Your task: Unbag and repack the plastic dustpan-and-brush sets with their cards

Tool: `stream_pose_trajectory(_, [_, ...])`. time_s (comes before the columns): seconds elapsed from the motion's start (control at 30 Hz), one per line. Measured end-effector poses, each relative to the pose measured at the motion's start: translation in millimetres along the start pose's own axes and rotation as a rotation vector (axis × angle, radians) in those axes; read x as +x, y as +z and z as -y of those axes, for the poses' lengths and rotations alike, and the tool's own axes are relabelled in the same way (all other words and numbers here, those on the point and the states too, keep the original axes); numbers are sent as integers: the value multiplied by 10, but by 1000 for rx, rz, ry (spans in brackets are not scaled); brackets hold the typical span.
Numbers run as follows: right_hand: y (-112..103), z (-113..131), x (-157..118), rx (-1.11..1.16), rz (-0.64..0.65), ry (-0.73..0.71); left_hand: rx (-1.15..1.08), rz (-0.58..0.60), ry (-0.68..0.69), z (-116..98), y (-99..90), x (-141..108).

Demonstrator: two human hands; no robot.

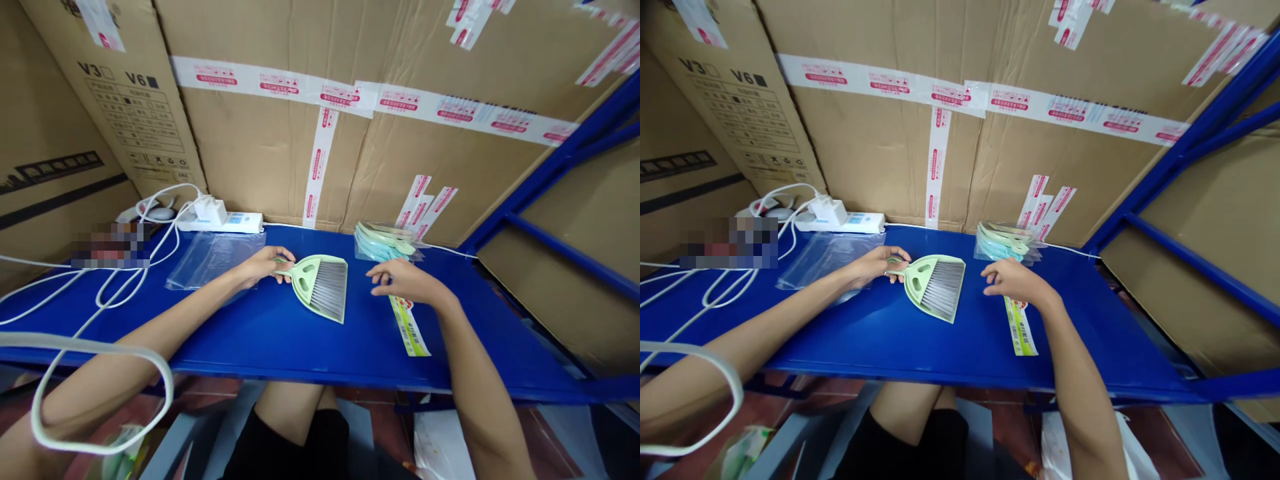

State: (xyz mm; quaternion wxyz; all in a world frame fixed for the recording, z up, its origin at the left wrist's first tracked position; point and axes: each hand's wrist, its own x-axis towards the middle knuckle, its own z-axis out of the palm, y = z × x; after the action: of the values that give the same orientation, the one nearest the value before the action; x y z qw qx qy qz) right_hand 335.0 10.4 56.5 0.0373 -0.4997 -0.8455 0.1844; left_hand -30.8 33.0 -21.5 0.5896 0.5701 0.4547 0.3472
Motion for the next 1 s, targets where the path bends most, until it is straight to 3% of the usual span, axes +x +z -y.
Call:
stream_pose_trajectory(0.13, [-124,-132,-150,-160,159,10,10,3,3,10,-11,3])
stream_pose_trajectory(0.37, [-14,-54,-123,-317,296,132,18,14,9,7,-5,-7])
stream_pose_trajectory(0.63, [-103,-98,-179,-284,288,71,15,23,15,8,-6,-4])
stream_pose_trajectory(0.87, [-51,32,-196,-452,351,252,15,9,13,13,0,-6])
stream_pose_trajectory(1.0, [-46,49,-164,-431,357,275,11,15,8,23,-9,-1])
